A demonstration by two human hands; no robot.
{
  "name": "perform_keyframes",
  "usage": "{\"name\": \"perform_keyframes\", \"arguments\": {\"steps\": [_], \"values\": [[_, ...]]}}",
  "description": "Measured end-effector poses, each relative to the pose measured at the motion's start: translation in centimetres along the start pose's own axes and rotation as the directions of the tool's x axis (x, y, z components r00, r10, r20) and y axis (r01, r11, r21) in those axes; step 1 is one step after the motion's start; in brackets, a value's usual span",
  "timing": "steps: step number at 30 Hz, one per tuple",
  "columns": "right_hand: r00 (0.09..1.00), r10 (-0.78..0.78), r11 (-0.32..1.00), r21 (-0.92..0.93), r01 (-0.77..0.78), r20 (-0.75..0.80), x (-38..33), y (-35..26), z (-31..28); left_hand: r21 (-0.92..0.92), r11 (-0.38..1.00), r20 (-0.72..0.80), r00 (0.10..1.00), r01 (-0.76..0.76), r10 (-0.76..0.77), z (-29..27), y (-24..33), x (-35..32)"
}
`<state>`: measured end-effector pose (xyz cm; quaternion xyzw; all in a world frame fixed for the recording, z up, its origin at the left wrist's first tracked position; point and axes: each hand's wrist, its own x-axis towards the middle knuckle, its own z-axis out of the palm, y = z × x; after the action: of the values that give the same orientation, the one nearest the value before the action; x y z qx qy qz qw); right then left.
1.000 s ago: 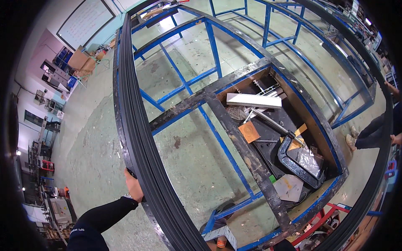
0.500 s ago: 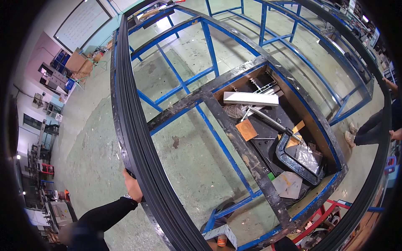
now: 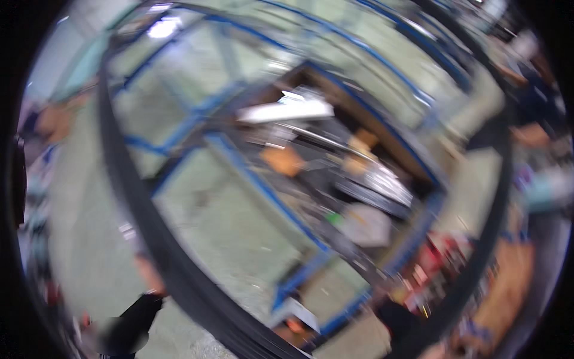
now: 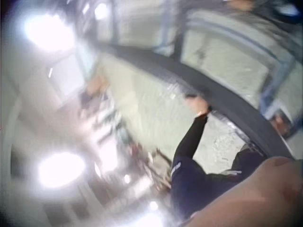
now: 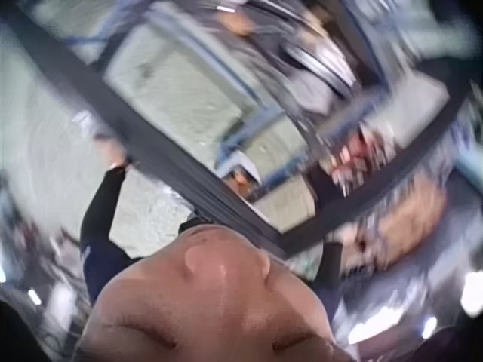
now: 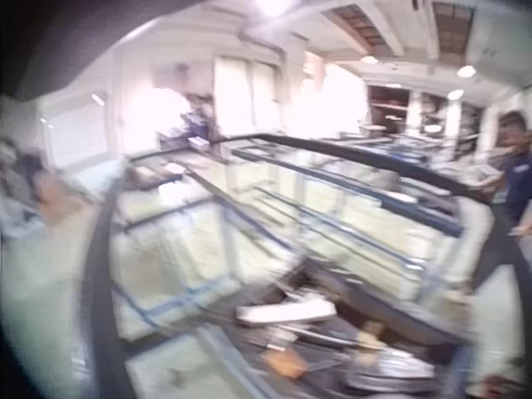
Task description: The person picks up long metal profiles and places them onto a blue assembly jig to form a window frame. They align the profiles and then walk to a nearby workstation where another person is operating a computer.
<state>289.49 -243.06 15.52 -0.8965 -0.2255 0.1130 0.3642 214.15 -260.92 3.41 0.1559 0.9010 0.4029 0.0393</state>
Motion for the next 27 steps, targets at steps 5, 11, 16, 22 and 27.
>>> {"name": "perform_keyframes", "arguments": {"steps": [5, 11, 16, 22, 27], "values": [[0.997, -0.032, 0.999, -0.018, 0.031, -0.073, 3.3, 0.5, -0.6, -0.268, 0.963, 0.161, 0.987, 0.019, 0.025, -1.6, -0.1, -1.7], [0.995, 0.098, 0.989, 0.108, -0.097, -0.004, 1.7, 0.6, -2.5, 0.009, 0.998, 0.093, 0.993, -0.07, 0.069, -1.3, 1.2, -1.6], [0.997, 0.077, 0.991, 0.112, -0.075, -0.008, 1.1, 0.0, -2.0, 0.075, 0.996, 0.065, 0.997, -0.041, 0.036, -2.0, 1.5, -2.4], [0.995, 0.088, 0.988, 0.128, -0.092, 0.035, 0.3, -1.0, -1.6, 0.132, 0.991, 0.065, 0.998, -0.014, 0.005, -1.2, 1.9, -3.0], [0.999, 0.03, 0.996, 0.086, -0.033, 0.036, 1.4, -0.3, -1.9, 0.167, 0.986, 0.082, 0.996, 0.011, -0.025, -1.0, 1.9, -3.9]]}}
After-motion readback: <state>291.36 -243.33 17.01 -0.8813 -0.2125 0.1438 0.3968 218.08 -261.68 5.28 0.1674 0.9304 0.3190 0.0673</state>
